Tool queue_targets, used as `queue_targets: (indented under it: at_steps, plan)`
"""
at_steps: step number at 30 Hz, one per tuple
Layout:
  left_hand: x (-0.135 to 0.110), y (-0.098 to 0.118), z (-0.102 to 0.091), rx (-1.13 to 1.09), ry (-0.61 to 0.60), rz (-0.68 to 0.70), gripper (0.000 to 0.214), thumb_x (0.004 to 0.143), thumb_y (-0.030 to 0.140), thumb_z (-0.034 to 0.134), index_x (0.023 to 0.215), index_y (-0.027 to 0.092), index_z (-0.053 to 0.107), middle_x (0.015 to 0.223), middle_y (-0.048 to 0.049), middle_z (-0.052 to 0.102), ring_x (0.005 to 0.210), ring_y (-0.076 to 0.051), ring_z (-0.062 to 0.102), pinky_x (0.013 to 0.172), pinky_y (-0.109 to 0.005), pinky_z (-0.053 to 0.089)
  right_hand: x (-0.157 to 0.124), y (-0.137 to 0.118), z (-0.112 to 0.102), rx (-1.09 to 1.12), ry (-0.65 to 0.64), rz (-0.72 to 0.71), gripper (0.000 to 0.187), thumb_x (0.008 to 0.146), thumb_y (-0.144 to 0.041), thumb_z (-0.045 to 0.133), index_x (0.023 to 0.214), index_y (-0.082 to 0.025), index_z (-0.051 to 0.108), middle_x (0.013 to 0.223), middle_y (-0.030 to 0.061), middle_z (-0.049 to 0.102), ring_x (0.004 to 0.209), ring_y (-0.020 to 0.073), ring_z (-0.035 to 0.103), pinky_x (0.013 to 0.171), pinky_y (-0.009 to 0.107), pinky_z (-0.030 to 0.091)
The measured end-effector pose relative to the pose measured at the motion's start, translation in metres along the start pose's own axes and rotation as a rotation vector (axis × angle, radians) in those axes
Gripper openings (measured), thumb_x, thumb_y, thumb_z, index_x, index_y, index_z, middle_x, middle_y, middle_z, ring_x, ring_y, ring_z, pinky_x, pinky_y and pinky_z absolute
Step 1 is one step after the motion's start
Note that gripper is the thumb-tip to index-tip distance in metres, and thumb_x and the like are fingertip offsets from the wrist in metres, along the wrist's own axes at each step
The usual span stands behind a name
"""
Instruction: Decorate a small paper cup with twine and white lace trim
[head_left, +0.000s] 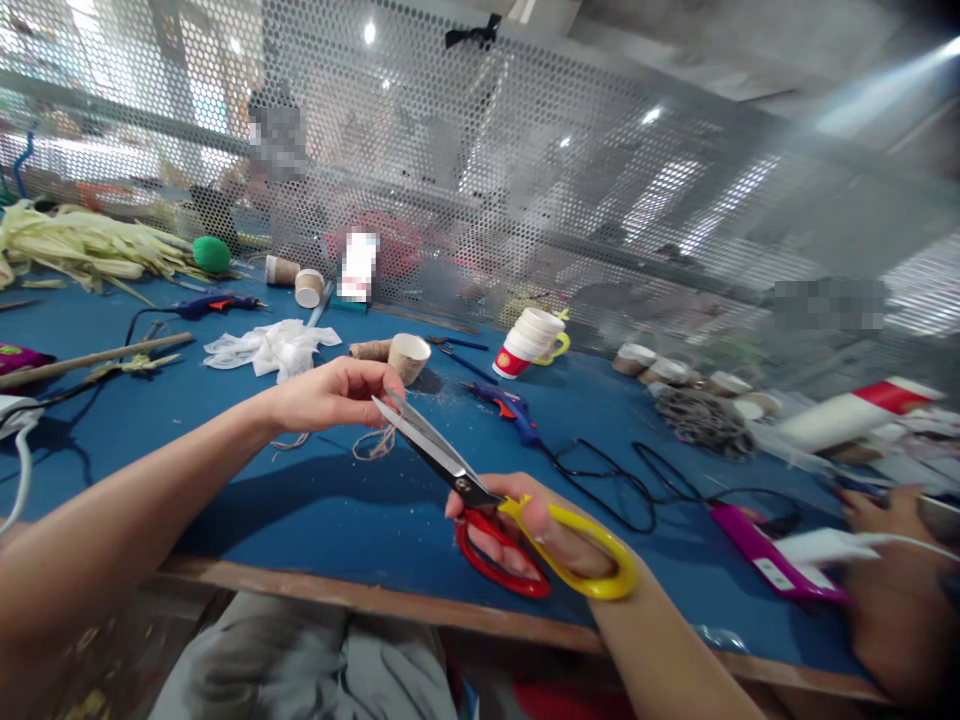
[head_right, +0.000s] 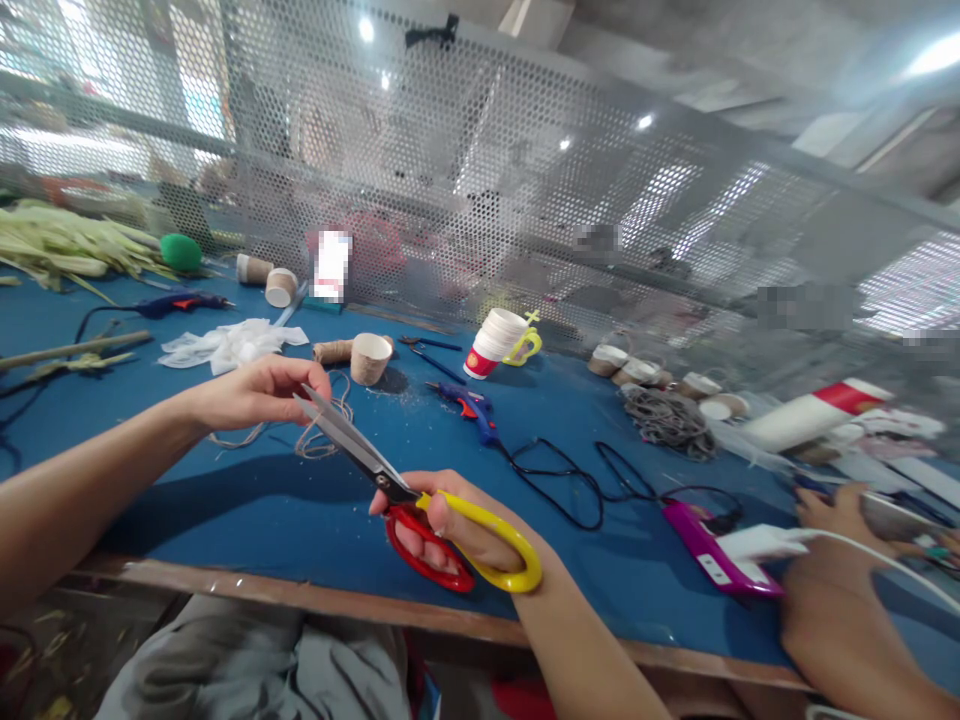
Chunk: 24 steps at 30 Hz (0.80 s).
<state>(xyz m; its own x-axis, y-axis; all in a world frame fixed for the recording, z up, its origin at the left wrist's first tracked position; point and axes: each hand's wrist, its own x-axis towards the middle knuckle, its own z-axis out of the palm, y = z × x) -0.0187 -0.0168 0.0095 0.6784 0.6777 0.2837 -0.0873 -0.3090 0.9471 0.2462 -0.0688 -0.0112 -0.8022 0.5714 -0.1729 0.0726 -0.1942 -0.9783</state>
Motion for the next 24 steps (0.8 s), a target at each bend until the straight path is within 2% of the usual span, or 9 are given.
queue_targets:
  at_steps: [6, 11, 13, 14, 17, 19, 21, 24]
  plan:
    - [0.0, 0.0, 0.0, 0.02, 0.009, -0.03, 0.012, 0.072, 0.022, 0.06, 0.078, 0.014, 0.055, 0.071, 0.0008, 0.055, 0.062, -0.008, 0.049, 0.059, -0.021, 0.04, -0.001, 0.003, 0.001, -0.047, 0.068, 0.004, 0.06, 0.069, -0.062, 0.051, 0.1, -0.01, 0.054, 0.053, -0.0046, 0.043, 0.032, 0.0003, 0.027, 0.027, 0.013, 0.023]
    - [0.002, -0.002, 0.001, 0.041, 0.07, -0.046, 0.007, 0.073, 0.02, 0.057, 0.077, 0.014, 0.055, 0.071, 0.0011, 0.054, 0.063, -0.007, 0.048, 0.059, -0.02, 0.038, -0.004, -0.002, 0.001, -0.11, 0.106, 0.046, 0.061, 0.067, -0.062, 0.054, 0.099, -0.011, 0.054, 0.052, -0.0049, 0.043, 0.031, 0.0007, 0.027, 0.027, 0.014, 0.021]
    - [0.004, -0.003, 0.002, 0.007, 0.14, -0.062, 0.007, 0.073, 0.019, 0.057, 0.075, 0.014, 0.055, 0.068, 0.002, 0.052, 0.06, -0.006, 0.046, 0.056, -0.019, 0.036, -0.006, -0.008, 0.001, -0.161, 0.189, 0.035, 0.066, 0.064, -0.064, 0.056, 0.103, -0.011, 0.053, 0.054, -0.0042, 0.043, 0.033, 0.0014, 0.029, 0.029, 0.015, 0.022]
    - [0.005, -0.003, 0.003, -0.027, 0.177, -0.077, 0.007, 0.073, 0.019, 0.058, 0.073, 0.014, 0.054, 0.065, 0.0027, 0.051, 0.057, -0.005, 0.044, 0.053, -0.019, 0.035, -0.006, -0.011, 0.001, -0.207, 0.28, 0.034, 0.066, 0.064, -0.063, 0.055, 0.106, -0.012, 0.052, 0.056, -0.0039, 0.044, 0.035, 0.0019, 0.03, 0.03, 0.015, 0.022]
    - [0.006, -0.005, 0.004, -0.184, 0.252, -0.157, 0.008, 0.072, 0.019, 0.058, 0.071, 0.014, 0.052, 0.058, 0.0041, 0.047, 0.05, -0.004, 0.041, 0.047, -0.018, 0.031, -0.002, -0.019, -0.005, -0.493, 0.633, 0.084, 0.056, 0.071, -0.054, 0.054, 0.113, -0.017, 0.05, 0.06, -0.0017, 0.048, 0.04, 0.0059, 0.038, 0.035, 0.018, 0.029]
    - [0.007, -0.007, 0.004, -0.312, 0.272, -0.23, 0.008, 0.07, 0.018, 0.059, 0.071, 0.014, 0.052, 0.056, 0.0043, 0.047, 0.049, -0.004, 0.041, 0.047, -0.018, 0.031, 0.005, -0.019, -0.012, -0.819, 0.775, 0.122, 0.047, 0.072, -0.043, 0.058, 0.111, -0.018, 0.053, 0.068, 0.0025, 0.056, 0.052, 0.0124, 0.051, 0.046, 0.024, 0.039]
    - [0.007, -0.009, 0.004, -0.428, 0.283, -0.317, 0.01, 0.068, 0.016, 0.061, 0.071, 0.014, 0.051, 0.055, 0.004, 0.047, 0.048, -0.005, 0.042, 0.047, -0.017, 0.032, 0.014, -0.014, -0.02, -1.15, 0.816, 0.204, 0.041, 0.072, -0.033, 0.058, 0.11, -0.017, 0.055, 0.081, 0.0079, 0.062, 0.071, 0.0202, 0.059, 0.062, 0.029, 0.044]
    - [0.008, -0.011, 0.004, -0.543, 0.283, -0.419, 0.012, 0.067, 0.015, 0.062, 0.069, 0.014, 0.05, 0.052, 0.004, 0.046, 0.047, -0.005, 0.041, 0.046, -0.017, 0.033, 0.024, -0.005, -0.027, -1.449, 0.745, 0.387, 0.042, 0.074, -0.022, 0.053, 0.116, -0.014, 0.053, 0.093, 0.0132, 0.063, 0.084, 0.0242, 0.06, 0.069, 0.031, 0.043]
